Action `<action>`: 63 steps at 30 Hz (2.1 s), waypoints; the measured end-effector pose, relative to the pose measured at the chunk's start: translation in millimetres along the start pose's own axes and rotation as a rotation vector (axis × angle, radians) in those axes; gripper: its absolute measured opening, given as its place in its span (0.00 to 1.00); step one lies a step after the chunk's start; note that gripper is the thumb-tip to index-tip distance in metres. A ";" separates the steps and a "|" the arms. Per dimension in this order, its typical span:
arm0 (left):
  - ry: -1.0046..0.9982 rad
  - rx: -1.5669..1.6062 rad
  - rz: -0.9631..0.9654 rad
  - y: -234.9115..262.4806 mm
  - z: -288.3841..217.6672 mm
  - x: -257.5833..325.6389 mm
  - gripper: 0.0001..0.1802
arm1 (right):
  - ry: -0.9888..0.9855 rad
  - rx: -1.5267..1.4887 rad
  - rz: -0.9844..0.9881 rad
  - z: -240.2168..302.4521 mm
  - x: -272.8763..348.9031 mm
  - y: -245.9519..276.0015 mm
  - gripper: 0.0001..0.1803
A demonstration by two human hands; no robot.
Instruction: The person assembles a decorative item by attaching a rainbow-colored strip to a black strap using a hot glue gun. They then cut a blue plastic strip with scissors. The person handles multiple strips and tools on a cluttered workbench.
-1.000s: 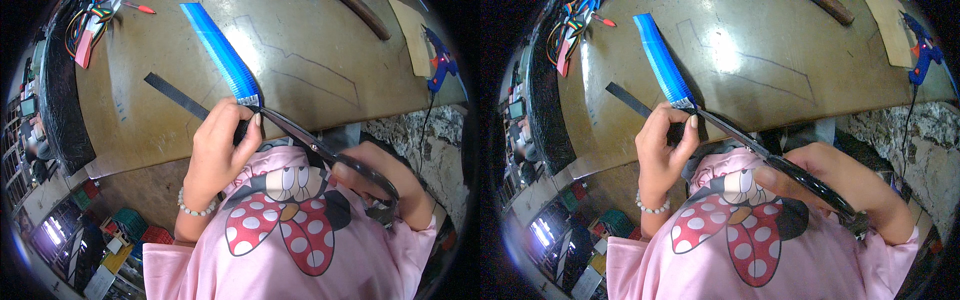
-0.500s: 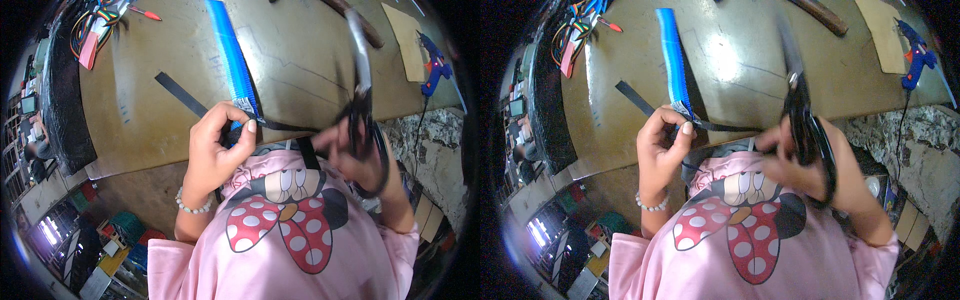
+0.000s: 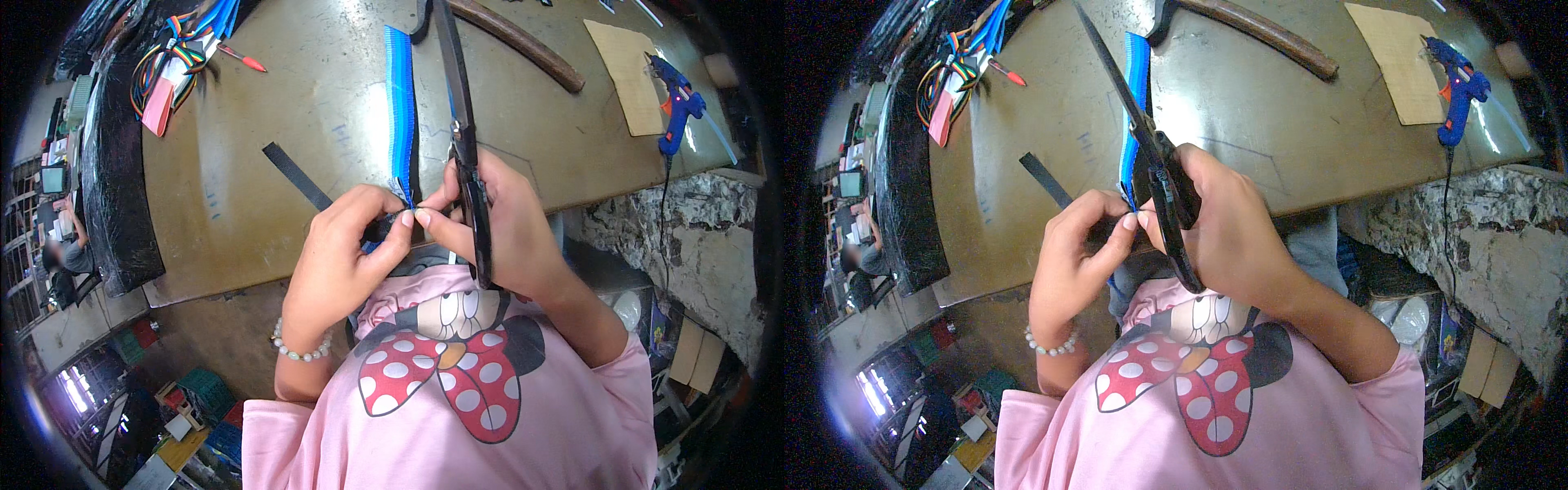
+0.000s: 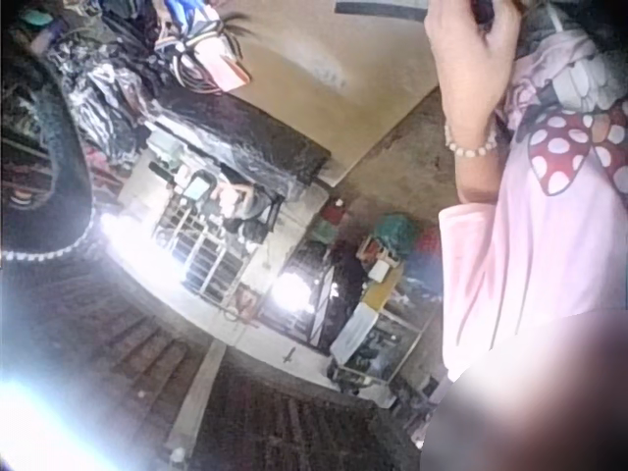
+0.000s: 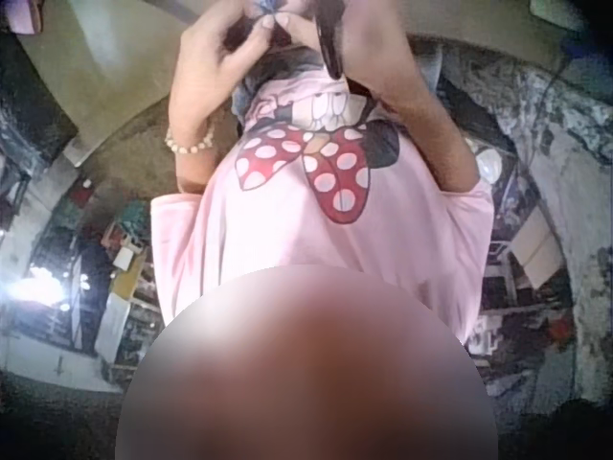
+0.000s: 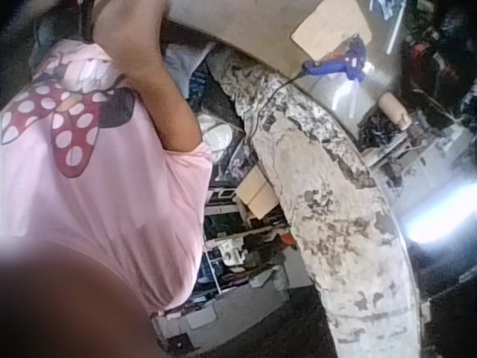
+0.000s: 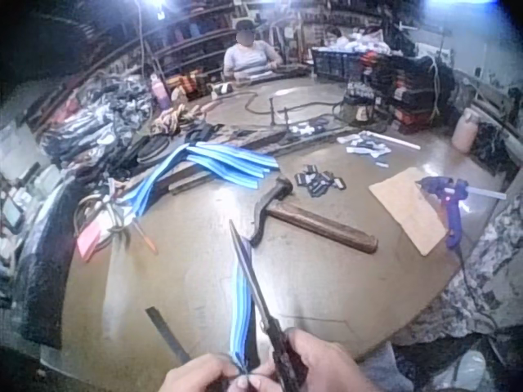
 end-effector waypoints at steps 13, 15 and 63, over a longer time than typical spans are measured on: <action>0.096 0.637 -0.039 -18.6 36.9 -8.7 0.04 | -0.162 -0.595 -0.085 -33.2 20.3 14.9 0.13; 0.107 0.447 -0.048 -13.5 37.2 -10.5 0.05 | -0.216 -0.528 -0.035 -35.6 40.6 24.3 0.15; -0.060 -0.115 -0.296 -11.1 0.1 3.9 0.06 | -0.523 0.022 0.324 -54.0 90.0 -13.2 0.32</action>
Point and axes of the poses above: each hand's wrist, its own x-axis away from the middle knuckle, its own y-axis out of the back of the hand, z = x × y, the point moved 10 cm from there along -x, towards the middle knuckle, and after that the axes turned 11 degrees about z, right-handed, at the moved point
